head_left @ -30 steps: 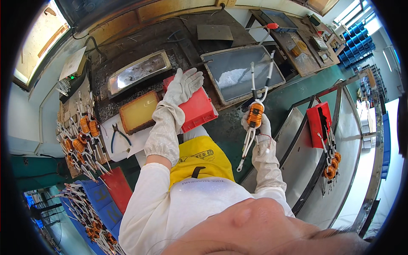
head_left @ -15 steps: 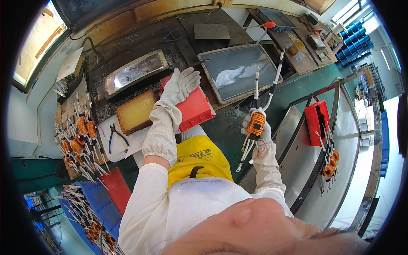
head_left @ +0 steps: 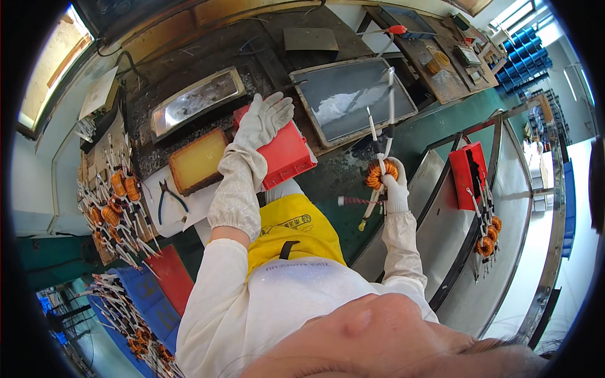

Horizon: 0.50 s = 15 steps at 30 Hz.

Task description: Dipping copper wire transformer coils into a liquid bath, likely for tinning or soldering terminals.

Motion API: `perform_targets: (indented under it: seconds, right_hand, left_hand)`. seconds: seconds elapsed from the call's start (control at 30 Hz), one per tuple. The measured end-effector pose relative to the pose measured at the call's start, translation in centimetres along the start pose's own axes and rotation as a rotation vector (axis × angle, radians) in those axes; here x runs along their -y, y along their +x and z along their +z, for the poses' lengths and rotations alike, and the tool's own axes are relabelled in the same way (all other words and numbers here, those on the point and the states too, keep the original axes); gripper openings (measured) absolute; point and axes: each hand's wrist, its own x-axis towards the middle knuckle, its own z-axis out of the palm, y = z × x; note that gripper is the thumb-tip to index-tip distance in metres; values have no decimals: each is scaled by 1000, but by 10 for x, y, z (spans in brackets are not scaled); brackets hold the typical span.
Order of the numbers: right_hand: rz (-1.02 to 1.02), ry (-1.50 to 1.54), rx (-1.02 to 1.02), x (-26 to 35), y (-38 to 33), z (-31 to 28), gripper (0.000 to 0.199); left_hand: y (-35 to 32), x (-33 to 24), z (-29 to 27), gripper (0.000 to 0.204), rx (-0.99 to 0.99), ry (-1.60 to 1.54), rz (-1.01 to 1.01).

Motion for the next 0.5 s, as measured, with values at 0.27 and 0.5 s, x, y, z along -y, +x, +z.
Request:
perform_targets:
  seconds: [0.27,0.5]
  right_hand:
    - [99,-390,-126,-35,-12,-8,48]
    - [40,-509,-185,-66,-9,-9,48]
  left_hand:
    - [1,-4,0,66,-2,7,-7]
    - [1,-2,-4,66,17,-8,-15]
